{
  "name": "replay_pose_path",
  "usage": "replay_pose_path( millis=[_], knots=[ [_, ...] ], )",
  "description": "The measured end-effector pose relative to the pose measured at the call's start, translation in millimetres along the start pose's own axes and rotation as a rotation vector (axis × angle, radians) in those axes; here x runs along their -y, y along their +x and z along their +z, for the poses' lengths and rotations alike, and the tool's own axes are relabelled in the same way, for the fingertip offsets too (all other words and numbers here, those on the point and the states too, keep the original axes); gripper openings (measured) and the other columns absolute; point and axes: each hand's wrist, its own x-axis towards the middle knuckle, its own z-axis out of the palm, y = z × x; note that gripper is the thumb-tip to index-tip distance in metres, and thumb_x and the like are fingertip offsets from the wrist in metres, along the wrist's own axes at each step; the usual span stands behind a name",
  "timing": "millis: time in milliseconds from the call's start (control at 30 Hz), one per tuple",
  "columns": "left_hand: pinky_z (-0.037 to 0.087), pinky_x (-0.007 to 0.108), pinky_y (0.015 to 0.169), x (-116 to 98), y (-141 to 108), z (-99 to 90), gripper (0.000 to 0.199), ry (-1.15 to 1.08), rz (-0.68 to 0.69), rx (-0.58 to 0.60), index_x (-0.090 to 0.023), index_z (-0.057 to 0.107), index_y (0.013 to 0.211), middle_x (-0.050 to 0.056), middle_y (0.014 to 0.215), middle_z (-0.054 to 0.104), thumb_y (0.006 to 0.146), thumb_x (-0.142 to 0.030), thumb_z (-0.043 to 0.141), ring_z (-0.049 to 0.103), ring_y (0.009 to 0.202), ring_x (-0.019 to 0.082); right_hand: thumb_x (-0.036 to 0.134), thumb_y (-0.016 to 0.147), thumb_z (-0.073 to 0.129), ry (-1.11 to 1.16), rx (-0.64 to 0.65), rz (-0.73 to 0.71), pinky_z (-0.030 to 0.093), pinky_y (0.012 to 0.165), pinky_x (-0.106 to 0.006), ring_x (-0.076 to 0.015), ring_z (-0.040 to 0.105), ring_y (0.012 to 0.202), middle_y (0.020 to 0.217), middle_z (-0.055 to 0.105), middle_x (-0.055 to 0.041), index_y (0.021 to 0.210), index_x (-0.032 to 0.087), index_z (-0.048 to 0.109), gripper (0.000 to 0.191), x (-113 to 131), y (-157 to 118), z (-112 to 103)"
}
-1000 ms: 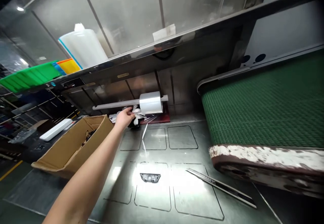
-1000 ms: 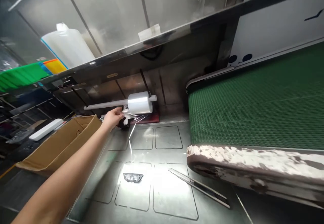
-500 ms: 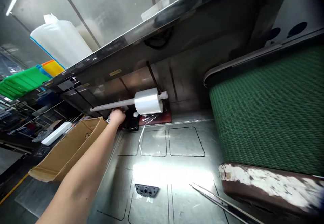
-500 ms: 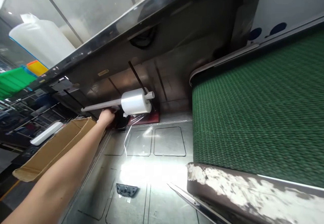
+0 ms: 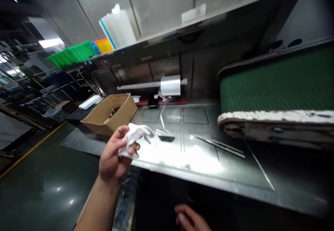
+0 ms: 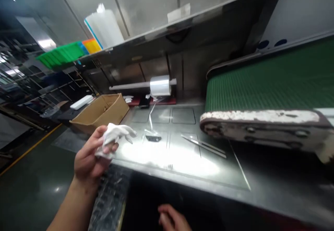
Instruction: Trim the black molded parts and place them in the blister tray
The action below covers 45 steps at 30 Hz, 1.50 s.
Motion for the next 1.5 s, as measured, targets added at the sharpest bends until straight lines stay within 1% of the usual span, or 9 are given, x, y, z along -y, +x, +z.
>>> replay_pose_path(
  millis=[167,267,400,667,867,1067,1167,1300,1500],
  knots=[
    [0.054,0.023,0.052,24.9,-127.6,-50.6,0.016,-0.078,-0.245,0.235,-0.022,0.071,0.101,0.002,0.080,0.070,0.086,-0.022,0.074,0.062,0.048,0.010,0.077,0.082,0.071,0.684,0.279,-0.180,0.055,0.061,-0.030,-0.0236,0.070,0.092,0.136,0.064,-0.0146,0.158,0.035,0.038,0.092,70.5,-21.3,45.4],
    [0.053,0.020,0.050,45.4,-173.6,-80.6,0.024,0.039,-0.410,0.153,-0.023,0.073,0.109,0.005,0.093,0.074,0.085,-0.020,0.078,0.065,0.054,0.011,0.051,0.085,0.084,0.671,0.235,-0.091,0.043,0.049,-0.019,-0.0109,0.060,0.064,0.098,0.073,-0.0057,0.128,0.022,0.068,0.054,88.4,-25.9,60.0],
    [0.050,0.017,0.049,65.8,-201.3,-101.7,0.037,0.100,-0.569,0.126,-0.025,0.069,0.123,0.002,0.087,0.073,0.087,-0.022,0.079,0.060,0.052,0.007,0.040,0.088,0.082,0.632,0.045,-0.029,0.046,0.054,-0.019,-0.0083,0.058,0.058,0.077,0.070,-0.0002,0.104,0.018,0.075,0.028,81.3,-39.9,63.2],
    [0.057,0.024,0.075,84.2,-198.4,-86.2,0.054,0.416,-0.635,0.339,-0.029,0.065,0.134,0.006,0.117,0.073,0.084,-0.031,0.085,0.069,0.091,0.017,0.043,0.091,0.078,0.627,-0.122,-0.022,0.045,0.054,-0.020,-0.0096,0.058,0.058,0.074,0.069,0.0009,0.104,0.020,0.073,0.027,65.8,-46.3,42.3],
    [0.054,0.035,0.095,106.5,-186.7,-59.6,0.032,0.889,-0.137,0.294,-0.029,0.065,0.122,0.004,0.120,0.070,0.092,-0.018,0.072,0.068,0.108,0.021,0.044,0.090,0.079,0.534,-0.102,-0.138,0.044,0.057,-0.023,-0.0110,0.056,0.061,0.081,0.067,0.0004,0.116,0.024,0.070,0.034,61.4,-58.1,10.8],
    [0.051,0.054,0.109,111.1,-170.8,-30.2,0.030,0.581,0.067,0.123,-0.027,0.069,0.103,0.005,0.101,0.073,0.084,-0.004,0.074,0.069,0.109,0.028,0.027,0.092,0.076,0.211,-0.126,-0.336,0.046,0.071,-0.031,-0.0167,0.058,0.082,0.102,0.063,-0.0040,0.105,0.029,0.076,0.013,60.4,-72.4,-11.9],
    [0.042,0.058,0.120,103.8,-165.3,-18.2,0.020,0.574,0.061,-0.015,-0.026,0.074,0.087,0.007,0.120,0.071,0.082,-0.006,0.078,0.063,0.126,0.031,0.017,0.094,0.070,0.119,-0.145,-0.397,0.050,0.081,-0.036,-0.0208,0.062,0.095,0.106,0.061,-0.0052,0.095,0.030,0.077,0.015,58.8,-73.7,-12.7],
    [0.046,0.059,0.117,102.2,-161.2,-14.3,0.019,0.287,-0.102,-0.095,-0.025,0.071,0.082,0.000,0.156,0.052,0.084,-0.009,0.080,0.050,0.144,0.036,0.010,0.094,0.064,0.021,-0.148,-0.429,0.053,0.096,-0.042,-0.0256,0.063,0.114,0.125,0.062,-0.0074,0.090,0.029,0.079,0.025,53.3,-73.8,-10.3],
    [0.060,0.050,0.098,108.9,-161.8,-21.8,0.018,-0.128,-0.368,-0.098,-0.030,0.072,0.084,-0.003,0.150,0.060,0.086,-0.015,0.080,0.068,0.124,0.032,0.024,0.099,0.060,-0.027,0.136,-0.371,0.043,0.117,-0.052,-0.0323,0.049,0.144,0.156,0.051,-0.0102,0.127,0.028,0.073,0.032,57.9,-69.1,-9.0]
  ],
)
